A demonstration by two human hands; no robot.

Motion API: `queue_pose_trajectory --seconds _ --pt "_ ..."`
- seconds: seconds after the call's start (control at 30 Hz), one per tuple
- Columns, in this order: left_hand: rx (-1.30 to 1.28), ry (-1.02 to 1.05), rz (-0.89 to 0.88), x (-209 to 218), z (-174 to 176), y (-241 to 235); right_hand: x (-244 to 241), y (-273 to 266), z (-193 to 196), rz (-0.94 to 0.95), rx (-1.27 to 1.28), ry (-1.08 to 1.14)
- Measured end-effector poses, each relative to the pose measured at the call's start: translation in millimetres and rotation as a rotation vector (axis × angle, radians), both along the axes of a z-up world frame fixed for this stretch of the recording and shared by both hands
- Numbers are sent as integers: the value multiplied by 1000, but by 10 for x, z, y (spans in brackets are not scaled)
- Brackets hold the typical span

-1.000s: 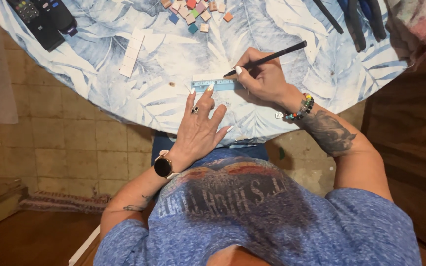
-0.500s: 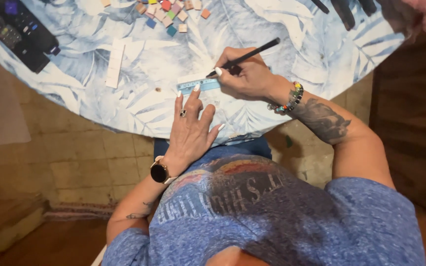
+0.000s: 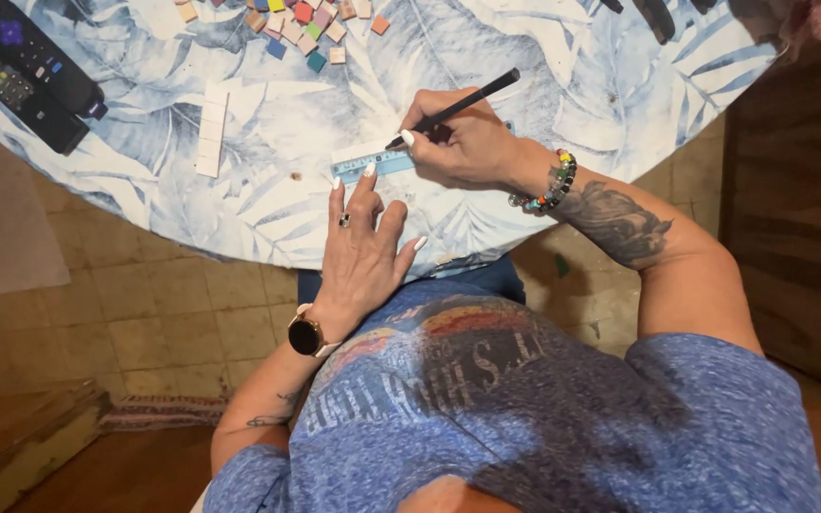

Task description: Measuring and marking a strip of material using a ruler and a pen on a craft table

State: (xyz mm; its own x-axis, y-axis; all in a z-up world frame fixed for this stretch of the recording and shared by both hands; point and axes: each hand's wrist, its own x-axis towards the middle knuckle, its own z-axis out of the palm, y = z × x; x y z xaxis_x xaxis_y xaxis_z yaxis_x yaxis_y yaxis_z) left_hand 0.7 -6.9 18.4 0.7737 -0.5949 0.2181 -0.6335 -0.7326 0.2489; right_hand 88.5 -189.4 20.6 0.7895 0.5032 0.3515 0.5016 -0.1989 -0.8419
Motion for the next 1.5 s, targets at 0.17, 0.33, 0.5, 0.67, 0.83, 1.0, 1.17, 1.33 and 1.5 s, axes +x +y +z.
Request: queue_pose_trajectory --seconds 0.17,0.33,0.5,0.67,0.83,1.0,1.17,1.33,1.5 --pt "9 6 1 5 -7 8 3 3 5 -13 -11 -1" --pt "2 11 1 1 -23 19 7 0 -23 -7 -13 -4" --pt "8 16 9 -6 -44 28 9 2 -40 -9 -3 7" --pt "12 16 14 -3 -19 31 5 9 -49 -24 -35 0" --pt "17 21 27 -10 -36 39 7 17 -54 -32 -52 -3" --pt "40 -5 18 -9 -32 43 4 7 -63 -35 -57 26" --pt "38 -4 24 -12 -37 40 13 0 -77 -8 -48 -1" --pt "29 -6 19 -12 -35 38 10 10 -59 -12 -40 5" --pt "24 14 12 -8 -12 34 8 -17 -107 -72 -7 12"
